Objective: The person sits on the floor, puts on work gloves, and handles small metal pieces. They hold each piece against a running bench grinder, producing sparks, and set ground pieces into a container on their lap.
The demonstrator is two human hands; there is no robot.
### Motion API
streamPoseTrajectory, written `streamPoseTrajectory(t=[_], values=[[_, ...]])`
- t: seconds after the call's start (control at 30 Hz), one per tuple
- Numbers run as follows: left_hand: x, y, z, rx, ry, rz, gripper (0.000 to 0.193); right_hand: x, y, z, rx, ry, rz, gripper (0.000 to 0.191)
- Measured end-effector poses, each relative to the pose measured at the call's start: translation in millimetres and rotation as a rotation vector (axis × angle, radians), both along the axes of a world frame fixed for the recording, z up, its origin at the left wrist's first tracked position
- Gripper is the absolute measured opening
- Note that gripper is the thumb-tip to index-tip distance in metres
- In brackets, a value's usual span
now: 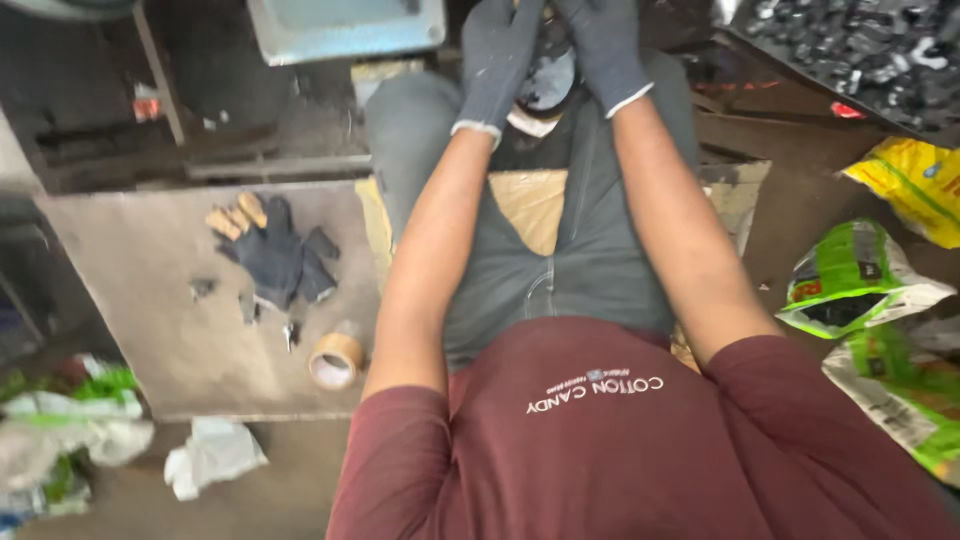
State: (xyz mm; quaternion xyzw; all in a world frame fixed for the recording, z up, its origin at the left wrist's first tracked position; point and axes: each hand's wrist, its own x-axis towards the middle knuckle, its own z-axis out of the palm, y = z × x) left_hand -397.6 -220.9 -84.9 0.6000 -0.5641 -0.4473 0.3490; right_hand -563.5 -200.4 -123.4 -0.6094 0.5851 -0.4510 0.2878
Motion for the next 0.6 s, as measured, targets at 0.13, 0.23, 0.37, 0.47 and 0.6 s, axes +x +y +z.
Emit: streamPoseTrajectory(t=[0.13, 0.23, 0.37, 0.47, 0.6], values=[[21, 5, 6, -0.326, -0.249, -0.164, 0.044, 4, 9, 17, 0.089, 0.168, -0.049, 0.028], [35, 8, 18, -0.302, -0.037, -0.268, 0.033, 11, 19, 31, -0.040, 0.282, -0.028, 0.032], [42, 10, 31, -0.089, 0.418, -0.317, 0.024, 16, 30, 38, 0.032, 0.017, 0.005, 0.029], [41, 8, 34, -0.174, 0.321, -0.303, 0.022, 17, 34, 33, 0.148, -0.347, 0.083, 0.025], [36, 4, 27, -0.005, 0.035, -0.195, 0.025, 19, 25, 20, 0.270, -0.218, -0.008, 0.027]])
